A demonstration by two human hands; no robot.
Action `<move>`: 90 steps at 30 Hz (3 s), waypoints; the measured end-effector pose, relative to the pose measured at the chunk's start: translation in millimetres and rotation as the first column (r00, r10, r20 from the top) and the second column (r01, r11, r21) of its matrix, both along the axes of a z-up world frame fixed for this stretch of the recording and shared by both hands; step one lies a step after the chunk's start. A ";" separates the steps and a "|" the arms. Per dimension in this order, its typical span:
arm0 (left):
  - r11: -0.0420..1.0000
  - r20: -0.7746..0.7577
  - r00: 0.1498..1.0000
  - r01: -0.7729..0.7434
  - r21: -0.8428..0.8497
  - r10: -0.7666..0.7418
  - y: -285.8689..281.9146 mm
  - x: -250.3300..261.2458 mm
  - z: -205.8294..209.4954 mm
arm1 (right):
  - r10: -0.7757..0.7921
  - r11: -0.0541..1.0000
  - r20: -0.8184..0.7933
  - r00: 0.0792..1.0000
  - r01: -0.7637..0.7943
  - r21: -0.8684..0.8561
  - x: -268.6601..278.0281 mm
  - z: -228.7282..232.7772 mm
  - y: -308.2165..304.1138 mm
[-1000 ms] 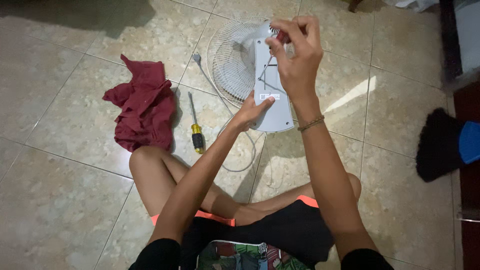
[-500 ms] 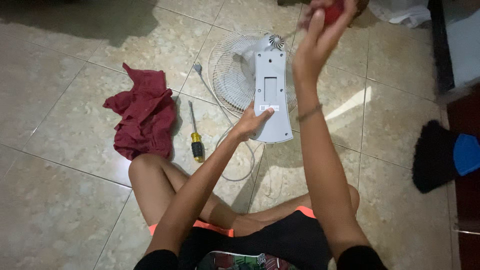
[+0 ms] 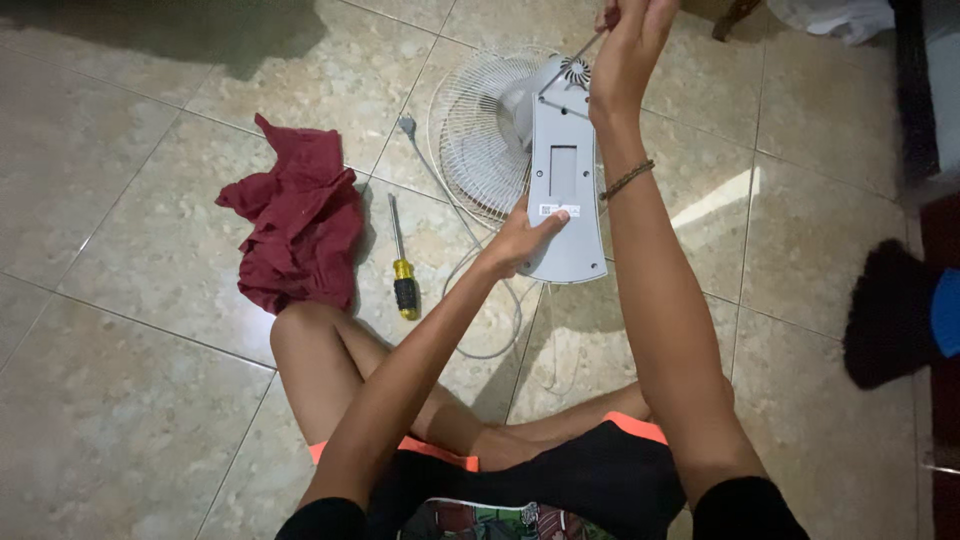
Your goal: The person sits on the floor and uses a screwdriver to remove screws from the back panel of a white pedestal fan. They detach the panel to expose the internal wiring and motor components, then set the panel aside.
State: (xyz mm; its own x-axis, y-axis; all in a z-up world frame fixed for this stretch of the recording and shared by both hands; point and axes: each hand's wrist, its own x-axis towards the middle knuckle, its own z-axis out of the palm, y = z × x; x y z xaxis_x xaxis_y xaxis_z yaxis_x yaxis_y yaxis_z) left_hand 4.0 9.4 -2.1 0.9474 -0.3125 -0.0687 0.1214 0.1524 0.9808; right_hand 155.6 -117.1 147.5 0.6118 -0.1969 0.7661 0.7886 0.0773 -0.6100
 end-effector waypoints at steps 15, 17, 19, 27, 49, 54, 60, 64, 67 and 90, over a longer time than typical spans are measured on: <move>0.998 -0.015 0.997 0.069 0.007 -0.069 7.0 -1.8 7.2 | -0.079 0.985 0.020 0.997 0.082 -0.149 -35.8 19.7 20.4; 0.997 -0.021 0.997 0.074 0.028 -0.073 6.6 -2.6 6.7 | -0.067 0.984 0.024 0.997 0.070 -0.162 -40.0 24.0 27.3; 0.999 0.008 0.999 0.048 0.018 -0.048 4.8 -3.6 6.2 | -0.104 0.979 -0.017 0.994 0.099 -0.179 -40.1 29.0 37.5; 1.000 -0.005 1.000 0.025 0.016 -0.024 0.7 -1.9 2.2 | -0.290 0.956 0.132 0.948 0.279 0.091 -5.8 34.3 65.0; 1.000 0.065 0.998 0.011 -0.022 -0.010 3.8 -0.4 4.1 | -0.236 0.967 0.108 0.966 0.222 0.124 8.0 39.4 63.1; 0.996 -0.020 0.996 0.082 0.019 -0.081 10.4 3.2 9.2 | 0.575 0.760 -0.295 0.763 -0.632 -0.153 29.1 53.3 15.6; 1.000 0.075 0.997 0.029 0.005 -0.029 10.1 0.7 3.5 | -0.107 0.883 0.228 0.968 0.198 -0.426 25.7 52.1 35.4; 0.998 0.010 1.000 0.024 0.055 -0.024 10.7 -1.8 0.8 | -0.536 0.820 0.207 0.818 0.563 -0.102 13.0 31.4 63.1; 0.998 0.027 0.999 0.020 0.055 -0.022 11.4 1.3 6.3 | 0.116 0.992 -0.055 0.992 -0.113 0.049 21.1 34.6 55.0; 0.997 0.018 0.998 0.065 -0.029 -0.064 12.4 3.2 5.3 | 0.518 0.800 -0.253 0.817 -0.567 -0.194 33.6 46.5 34.4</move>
